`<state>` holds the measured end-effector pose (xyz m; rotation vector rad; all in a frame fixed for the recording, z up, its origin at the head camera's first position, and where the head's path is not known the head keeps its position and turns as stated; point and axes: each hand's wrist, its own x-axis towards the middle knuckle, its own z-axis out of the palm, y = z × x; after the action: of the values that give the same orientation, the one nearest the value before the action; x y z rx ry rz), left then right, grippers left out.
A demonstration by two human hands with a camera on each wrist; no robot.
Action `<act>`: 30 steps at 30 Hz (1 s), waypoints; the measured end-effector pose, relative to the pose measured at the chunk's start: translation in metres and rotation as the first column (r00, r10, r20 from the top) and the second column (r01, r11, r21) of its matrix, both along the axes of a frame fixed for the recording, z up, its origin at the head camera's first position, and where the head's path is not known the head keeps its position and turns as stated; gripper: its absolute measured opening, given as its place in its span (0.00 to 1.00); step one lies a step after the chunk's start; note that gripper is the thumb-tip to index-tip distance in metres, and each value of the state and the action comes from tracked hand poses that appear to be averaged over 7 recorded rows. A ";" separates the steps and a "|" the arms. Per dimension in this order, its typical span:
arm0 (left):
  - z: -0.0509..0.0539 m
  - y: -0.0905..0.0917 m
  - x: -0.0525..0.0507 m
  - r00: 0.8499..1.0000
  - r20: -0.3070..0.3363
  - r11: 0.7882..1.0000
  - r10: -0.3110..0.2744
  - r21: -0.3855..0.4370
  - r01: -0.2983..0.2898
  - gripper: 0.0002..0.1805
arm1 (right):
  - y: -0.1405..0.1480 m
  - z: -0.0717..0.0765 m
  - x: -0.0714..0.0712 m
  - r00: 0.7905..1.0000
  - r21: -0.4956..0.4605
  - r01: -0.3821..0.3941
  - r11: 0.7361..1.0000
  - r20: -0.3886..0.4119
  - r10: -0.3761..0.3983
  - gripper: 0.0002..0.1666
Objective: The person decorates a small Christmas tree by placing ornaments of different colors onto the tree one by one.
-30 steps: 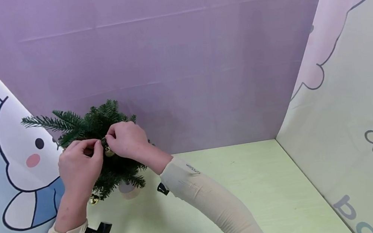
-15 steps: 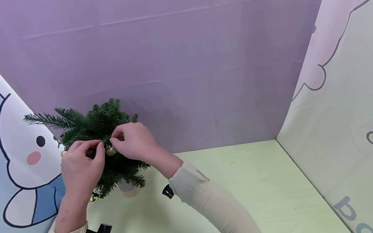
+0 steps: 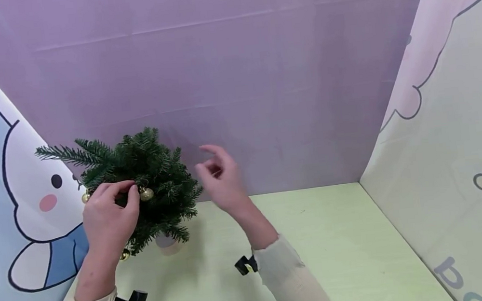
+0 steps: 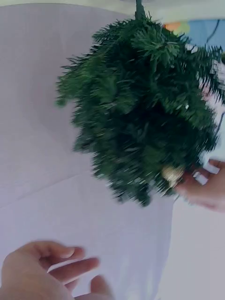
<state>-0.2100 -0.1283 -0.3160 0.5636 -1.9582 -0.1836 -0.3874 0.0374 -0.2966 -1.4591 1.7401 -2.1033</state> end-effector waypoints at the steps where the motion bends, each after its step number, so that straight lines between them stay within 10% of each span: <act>1: 0.000 0.001 0.000 1.000 -0.003 1.000 -0.005 -0.001 0.005 0.12 | 0.007 -0.003 -0.005 0.998 -0.065 0.044 0.997 0.037 -0.042 0.24; 8: -0.002 -0.001 -0.001 1.000 -0.021 1.000 -0.020 -0.012 0.020 0.11 | 0.046 -0.013 -0.037 0.950 -0.273 0.299 0.914 0.174 -0.259 0.23; 18: -0.006 -0.002 0.003 1.000 -0.018 1.000 -0.013 0.008 0.014 0.12 | 0.046 -0.063 -0.082 0.926 0.045 0.302 0.952 0.222 -0.304 0.20; 30: -0.008 -0.005 0.001 0.999 -0.025 0.999 -0.027 0.020 0.028 0.15 | 0.044 -0.126 -0.124 0.939 0.340 0.240 0.909 0.156 -0.306 0.10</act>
<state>-0.2088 -0.1334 -0.3243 0.5454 -1.9428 -0.2269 -0.5112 0.0809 -0.4231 -0.9232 2.1746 -1.8822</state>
